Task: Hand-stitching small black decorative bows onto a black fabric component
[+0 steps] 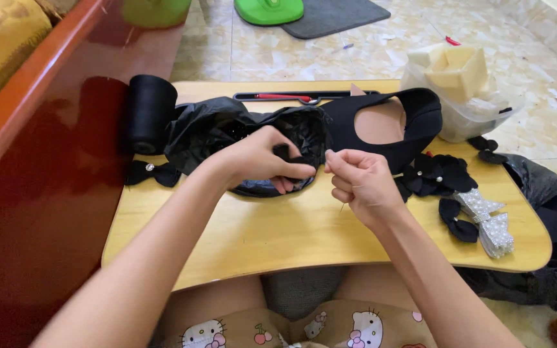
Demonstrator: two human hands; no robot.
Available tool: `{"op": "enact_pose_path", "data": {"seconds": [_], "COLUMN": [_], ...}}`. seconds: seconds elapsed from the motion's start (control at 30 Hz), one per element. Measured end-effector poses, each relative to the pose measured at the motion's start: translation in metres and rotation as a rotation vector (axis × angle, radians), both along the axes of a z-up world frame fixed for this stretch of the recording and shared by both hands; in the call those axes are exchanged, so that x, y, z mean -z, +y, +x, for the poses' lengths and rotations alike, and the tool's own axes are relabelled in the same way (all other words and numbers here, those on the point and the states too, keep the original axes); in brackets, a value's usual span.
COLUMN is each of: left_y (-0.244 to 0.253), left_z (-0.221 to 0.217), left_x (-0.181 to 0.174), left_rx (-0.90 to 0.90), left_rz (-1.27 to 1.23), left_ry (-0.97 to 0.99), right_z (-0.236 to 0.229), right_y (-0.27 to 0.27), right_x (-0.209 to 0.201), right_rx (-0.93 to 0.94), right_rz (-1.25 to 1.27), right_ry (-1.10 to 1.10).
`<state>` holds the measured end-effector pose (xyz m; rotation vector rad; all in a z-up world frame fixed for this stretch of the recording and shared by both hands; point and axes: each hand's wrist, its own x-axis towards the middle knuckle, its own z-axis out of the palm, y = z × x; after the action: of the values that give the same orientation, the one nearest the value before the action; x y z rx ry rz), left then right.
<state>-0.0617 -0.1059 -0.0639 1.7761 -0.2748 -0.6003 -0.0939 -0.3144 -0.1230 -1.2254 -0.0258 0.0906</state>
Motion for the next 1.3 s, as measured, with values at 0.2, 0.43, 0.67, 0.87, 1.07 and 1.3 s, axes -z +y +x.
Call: {"op": "enact_pose_path", "data": {"seconds": [0.2,0.43,0.67,0.87,1.07,1.3], "left_y": [0.02,0.033,0.04,0.048,0.051,0.066], "left_z": [-0.012,-0.022,-0.02,-0.016,-0.012,-0.016], "left_x": [0.042,0.038,0.036,0.035,0.037,0.043], "left_rx": [-0.33,-0.537,-0.627,-0.616,-0.611,-0.429], "left_rz": [-0.34,-0.354,-0.19,-0.024,-0.083,0.072], "left_ry": [0.063,0.035,-0.122,-0.222,-0.317,-0.998], "right_z": [0.0,0.002,0.012,0.014,0.025,0.03], "right_y": [0.018,0.033,0.041,0.058,0.073,0.069], "right_x": [-0.006,-0.007,-0.006,-0.017,-0.023,-0.02], "right_rx": [-0.027,-0.046,-0.021,-0.03,-0.029,-0.101], "right_rz": [-0.093,-0.135,-0.237,-0.254,-0.368,-0.29], "right_ry": [-0.015,-0.029,-0.079,-0.062,-0.106,0.014]}}
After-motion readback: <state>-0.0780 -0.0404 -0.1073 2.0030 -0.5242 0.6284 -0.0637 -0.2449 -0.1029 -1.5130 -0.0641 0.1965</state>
